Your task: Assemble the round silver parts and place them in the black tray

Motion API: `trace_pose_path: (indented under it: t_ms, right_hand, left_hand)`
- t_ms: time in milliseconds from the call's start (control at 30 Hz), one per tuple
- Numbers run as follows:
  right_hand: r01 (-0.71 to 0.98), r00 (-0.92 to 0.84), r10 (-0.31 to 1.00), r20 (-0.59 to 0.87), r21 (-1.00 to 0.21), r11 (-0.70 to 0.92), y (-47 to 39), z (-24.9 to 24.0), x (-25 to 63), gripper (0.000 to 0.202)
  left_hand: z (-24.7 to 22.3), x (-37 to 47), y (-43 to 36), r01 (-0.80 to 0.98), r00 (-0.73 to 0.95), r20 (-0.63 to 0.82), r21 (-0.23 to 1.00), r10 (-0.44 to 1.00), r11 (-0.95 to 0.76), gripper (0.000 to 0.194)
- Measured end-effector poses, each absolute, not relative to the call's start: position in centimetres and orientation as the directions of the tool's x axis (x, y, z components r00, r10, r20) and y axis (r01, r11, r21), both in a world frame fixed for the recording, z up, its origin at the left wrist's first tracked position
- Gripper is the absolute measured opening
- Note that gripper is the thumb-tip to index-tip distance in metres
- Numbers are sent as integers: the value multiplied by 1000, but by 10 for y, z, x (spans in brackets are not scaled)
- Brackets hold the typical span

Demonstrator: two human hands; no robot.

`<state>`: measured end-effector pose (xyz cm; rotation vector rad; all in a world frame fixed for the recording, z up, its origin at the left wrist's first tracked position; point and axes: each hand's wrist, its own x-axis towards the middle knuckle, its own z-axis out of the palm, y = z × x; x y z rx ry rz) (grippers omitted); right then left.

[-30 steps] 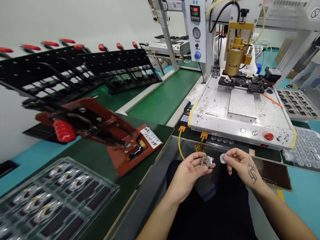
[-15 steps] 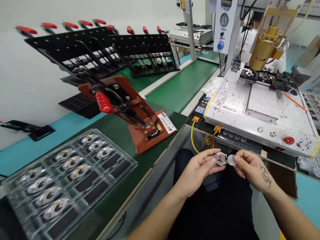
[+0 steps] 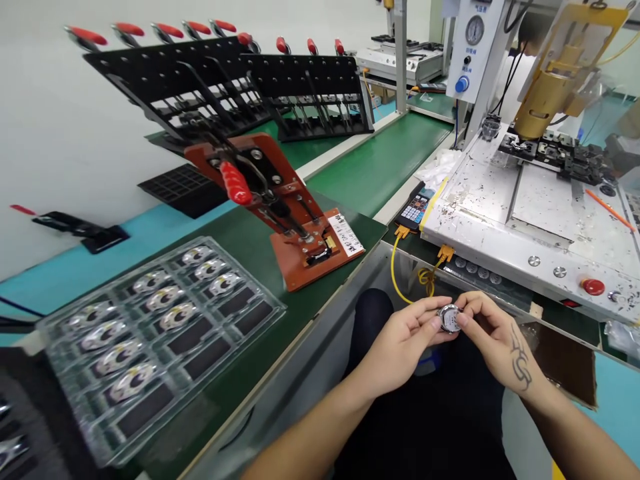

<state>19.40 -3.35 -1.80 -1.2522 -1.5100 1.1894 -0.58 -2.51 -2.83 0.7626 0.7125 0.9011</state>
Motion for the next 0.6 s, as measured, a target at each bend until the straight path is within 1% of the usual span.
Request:
trace_pose_path:
  t_ms: [367, 600]
  right_hand:
    - [257, -118, 990, 78, -961, 106, -37, -24, 191, 25]
    - [284, -109, 990, 87, -952, 115, -38, -25, 190, 25]
  left_hand:
    - [-29, -3, -30, -387, 414, -187, 850, 891, 358, 53]
    - [-26, 0, -32, -391, 401, -183, 852, 898, 348, 48]
